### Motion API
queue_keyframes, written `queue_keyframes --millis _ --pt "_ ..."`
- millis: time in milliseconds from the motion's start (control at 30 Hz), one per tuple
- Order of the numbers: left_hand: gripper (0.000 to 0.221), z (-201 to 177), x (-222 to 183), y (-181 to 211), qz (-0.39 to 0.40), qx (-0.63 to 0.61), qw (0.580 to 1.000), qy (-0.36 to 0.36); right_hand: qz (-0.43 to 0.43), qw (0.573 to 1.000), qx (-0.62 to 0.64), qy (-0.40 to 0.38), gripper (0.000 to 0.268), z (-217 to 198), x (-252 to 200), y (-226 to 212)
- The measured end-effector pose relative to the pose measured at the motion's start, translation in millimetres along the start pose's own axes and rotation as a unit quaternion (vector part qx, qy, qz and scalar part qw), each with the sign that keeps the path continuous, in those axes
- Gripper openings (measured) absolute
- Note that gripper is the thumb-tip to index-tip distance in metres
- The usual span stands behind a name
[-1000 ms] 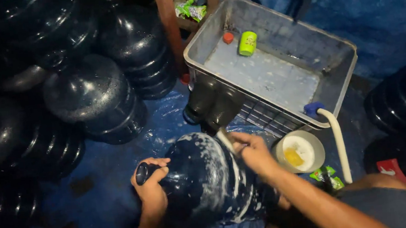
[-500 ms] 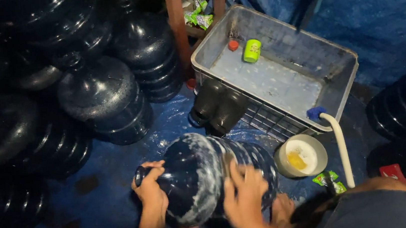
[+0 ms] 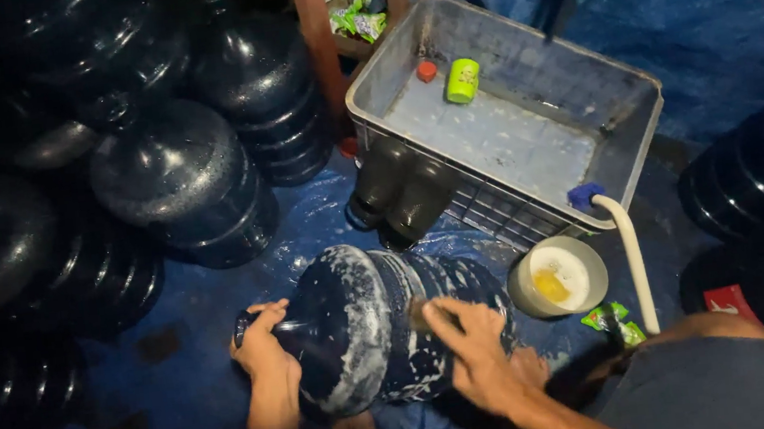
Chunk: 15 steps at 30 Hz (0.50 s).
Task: Scrubbing the exterior of large plastic water gallons with a sponge and soapy water to clean them before refilling.
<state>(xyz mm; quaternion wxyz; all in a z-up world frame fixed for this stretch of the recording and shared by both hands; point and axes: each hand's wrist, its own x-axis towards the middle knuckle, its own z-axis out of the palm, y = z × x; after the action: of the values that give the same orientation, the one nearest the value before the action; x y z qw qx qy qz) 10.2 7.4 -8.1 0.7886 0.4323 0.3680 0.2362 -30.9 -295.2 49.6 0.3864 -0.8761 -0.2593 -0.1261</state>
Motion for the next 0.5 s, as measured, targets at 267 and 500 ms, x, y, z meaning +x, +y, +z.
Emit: queue_keyframes --millis 267,500 --pt "0.019 12.3 -8.0 9.5 0.001 0.017 1.0 0.023 -0.027 0.997 0.074 -0.002 0.085 16.9 7.3 2.1" --pt "0.028 19.1 -7.7 10.6 0.023 0.01 0.994 0.104 -0.036 0.994 -0.004 0.104 0.071 21.9 15.2 45.5"
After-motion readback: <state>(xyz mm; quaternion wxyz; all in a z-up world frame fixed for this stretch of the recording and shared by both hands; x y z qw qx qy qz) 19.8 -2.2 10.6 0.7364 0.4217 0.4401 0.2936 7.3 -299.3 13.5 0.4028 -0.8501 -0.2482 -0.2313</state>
